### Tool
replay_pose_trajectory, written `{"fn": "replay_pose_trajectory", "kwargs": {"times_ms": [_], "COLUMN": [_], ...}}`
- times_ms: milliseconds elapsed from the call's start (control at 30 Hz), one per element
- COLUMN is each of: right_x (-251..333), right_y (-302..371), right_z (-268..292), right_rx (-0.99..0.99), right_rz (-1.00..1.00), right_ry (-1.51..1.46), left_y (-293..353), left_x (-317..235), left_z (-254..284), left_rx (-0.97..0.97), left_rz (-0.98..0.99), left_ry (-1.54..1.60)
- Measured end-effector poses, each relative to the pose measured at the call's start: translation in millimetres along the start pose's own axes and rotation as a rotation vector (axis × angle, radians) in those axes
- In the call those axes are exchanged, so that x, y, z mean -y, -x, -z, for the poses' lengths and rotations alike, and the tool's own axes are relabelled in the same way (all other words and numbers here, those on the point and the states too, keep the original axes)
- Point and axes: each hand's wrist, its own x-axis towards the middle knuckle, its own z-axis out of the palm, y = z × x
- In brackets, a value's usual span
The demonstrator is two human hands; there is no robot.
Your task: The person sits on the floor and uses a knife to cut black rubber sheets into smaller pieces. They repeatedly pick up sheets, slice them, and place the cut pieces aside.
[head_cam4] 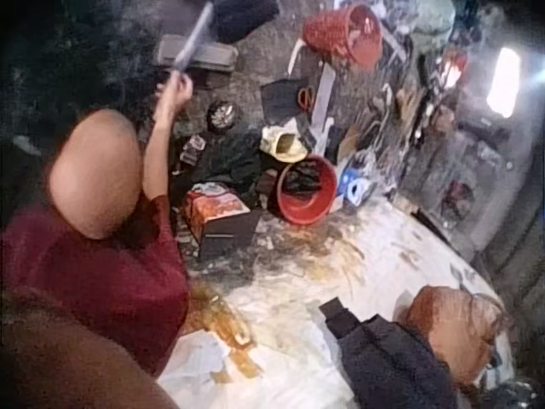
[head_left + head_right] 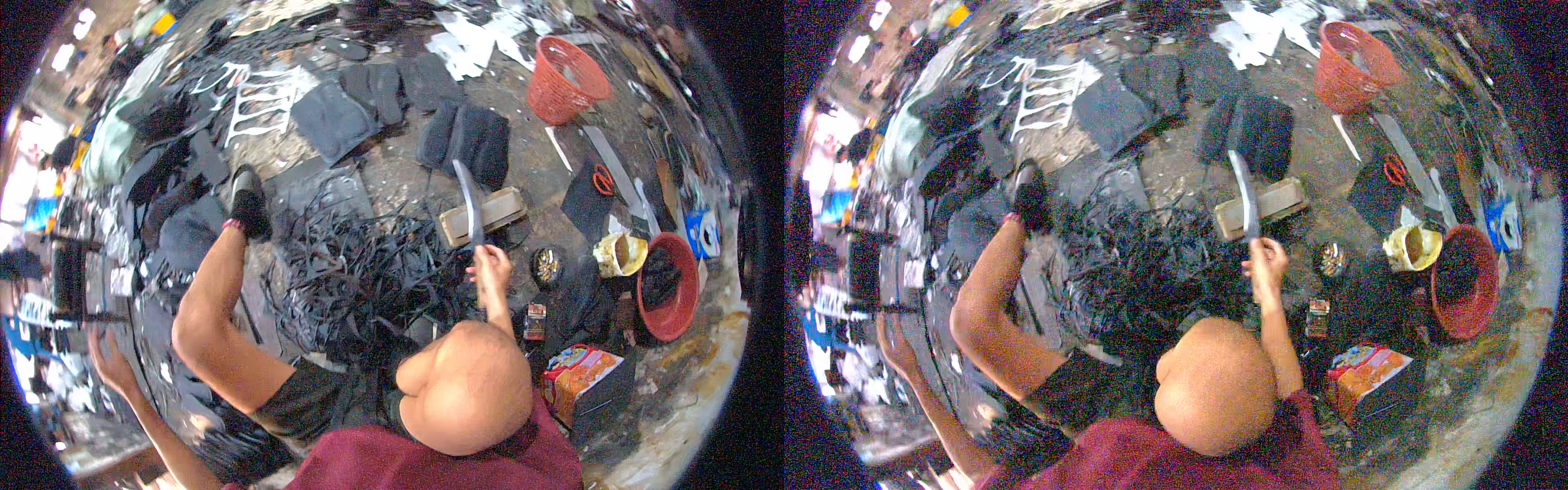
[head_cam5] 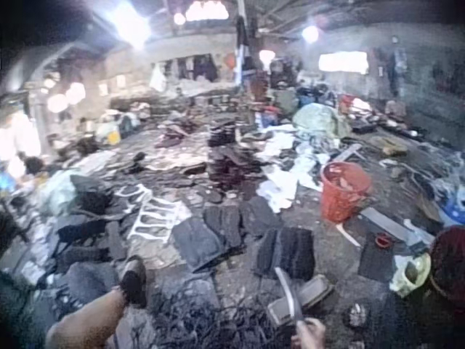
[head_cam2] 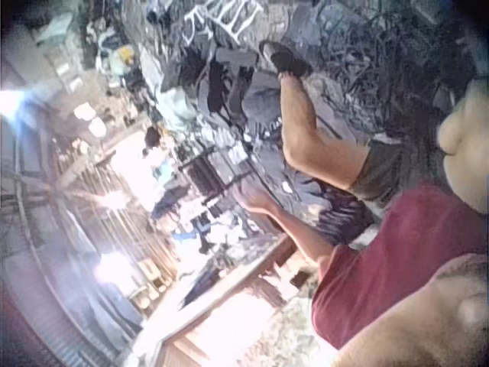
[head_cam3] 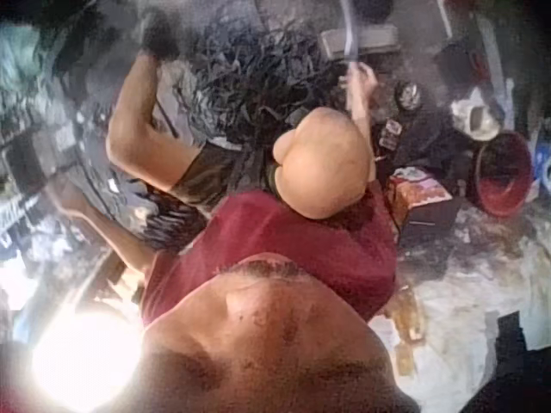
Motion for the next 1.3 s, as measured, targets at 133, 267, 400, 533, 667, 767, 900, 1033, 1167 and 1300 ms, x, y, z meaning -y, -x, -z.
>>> {"fn": "replay_pose_trajectory", "kwargs": {"times_ms": [133,267,400,533,667,767,900,1033,1167,1300], "right_x": [-25,-41,-31,5,-24,9,24,26,22,-10], "right_y": [-14,27,22,-3,-24,-35,-59,-72,-62,10], "right_z": [9,69,91,45,62,42,40,23,26,35], "right_rx": [0.02,-0.199,-0.481,-0.495,-0.499,-0.338,-0.211,-0.178,-0.175,-0.054], "right_rz": [-0.042,-0.026,0.07,0.174,0.228,0.402,0.554,0.41,0.422,0.426], "right_ry": [0.013,0.219,0.181,0.098,0.269,0.505,0.854,0.895,0.981,1.043], "left_y": [-93,-75,25,156,193,153,98,114,160,195], "left_x": [-245,-406,-559,-683,-741,-717,-611,-534,-521,-452], "left_z": [-145,-267,-363,-362,-340,-353,-282,-233,-239,-311], "left_rx": [0.221,0.601,0.786,0.877,1.003,1.178,0.641,0.403,0.86,0.603], "left_rz": [-0.428,-0.677,-0.687,-0.316,-0.061,0.192,-0.217,-0.374,-0.22,-0.032], "left_ry": [0.456,0.478,0.838,0.878,0.828,1.197,1.206,0.878,0.821,0.247]}}
